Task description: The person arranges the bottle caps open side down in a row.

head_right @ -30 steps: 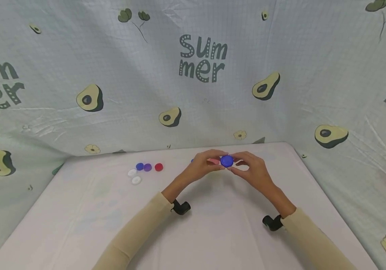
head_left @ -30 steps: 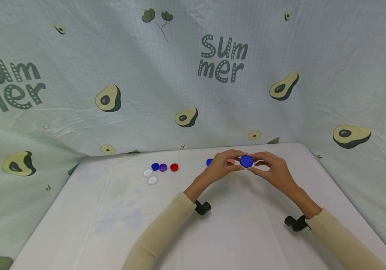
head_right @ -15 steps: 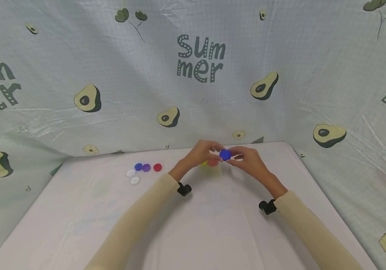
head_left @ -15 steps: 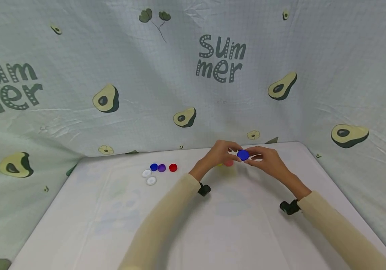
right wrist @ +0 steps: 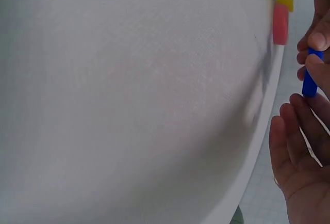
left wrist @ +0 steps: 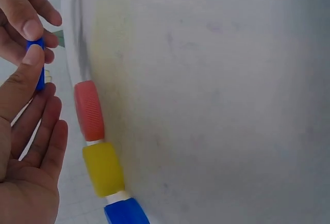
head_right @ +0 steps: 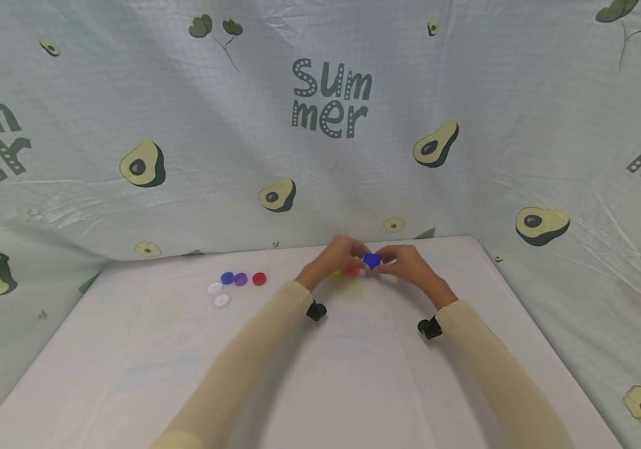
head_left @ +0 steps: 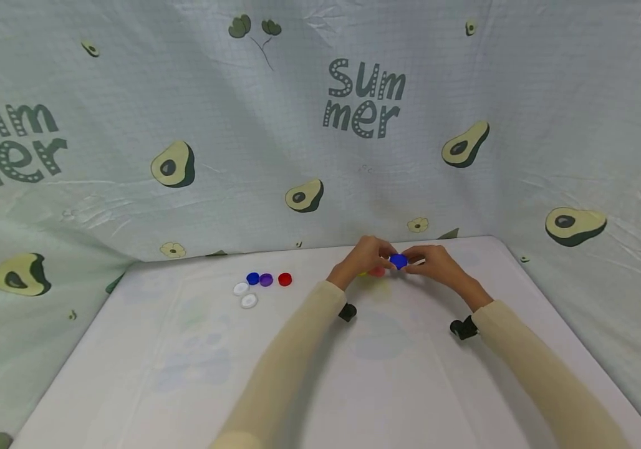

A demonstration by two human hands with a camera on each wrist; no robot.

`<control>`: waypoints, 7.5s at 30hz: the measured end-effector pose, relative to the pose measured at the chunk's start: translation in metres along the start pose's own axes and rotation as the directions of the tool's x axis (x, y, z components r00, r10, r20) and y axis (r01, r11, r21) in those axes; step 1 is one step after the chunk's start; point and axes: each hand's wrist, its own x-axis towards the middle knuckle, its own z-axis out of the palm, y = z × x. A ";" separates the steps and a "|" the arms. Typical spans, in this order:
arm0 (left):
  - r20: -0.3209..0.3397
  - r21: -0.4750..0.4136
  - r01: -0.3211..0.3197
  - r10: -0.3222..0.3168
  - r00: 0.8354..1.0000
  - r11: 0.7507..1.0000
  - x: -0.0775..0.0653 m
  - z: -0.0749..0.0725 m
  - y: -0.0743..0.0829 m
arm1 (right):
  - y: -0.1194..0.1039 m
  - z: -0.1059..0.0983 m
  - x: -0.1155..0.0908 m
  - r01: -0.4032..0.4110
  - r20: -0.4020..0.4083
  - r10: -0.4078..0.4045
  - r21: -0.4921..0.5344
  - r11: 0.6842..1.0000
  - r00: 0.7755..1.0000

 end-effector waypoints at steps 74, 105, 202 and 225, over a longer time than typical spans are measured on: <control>-0.102 0.089 0.112 -0.103 0.990 0.990 -0.189 -0.121 -0.116 | -0.157 0.134 0.080 0.088 0.156 -0.093 0.038 0.995 0.983; -0.063 0.127 0.099 -0.092 0.994 0.987 -0.172 -0.113 -0.121 | -0.166 0.171 0.100 -0.018 0.112 0.003 0.131 0.991 0.994; -0.365 -0.051 -0.220 0.187 0.912 0.974 -0.161 -0.065 -0.049 | -0.134 0.068 0.016 0.340 -0.121 -0.331 0.062 0.938 0.936; -0.246 -0.289 -0.005 -0.070 0.967 0.957 -0.139 -0.049 -0.036 | -0.111 0.063 0.018 0.221 -0.019 -0.220 0.118 0.968 0.975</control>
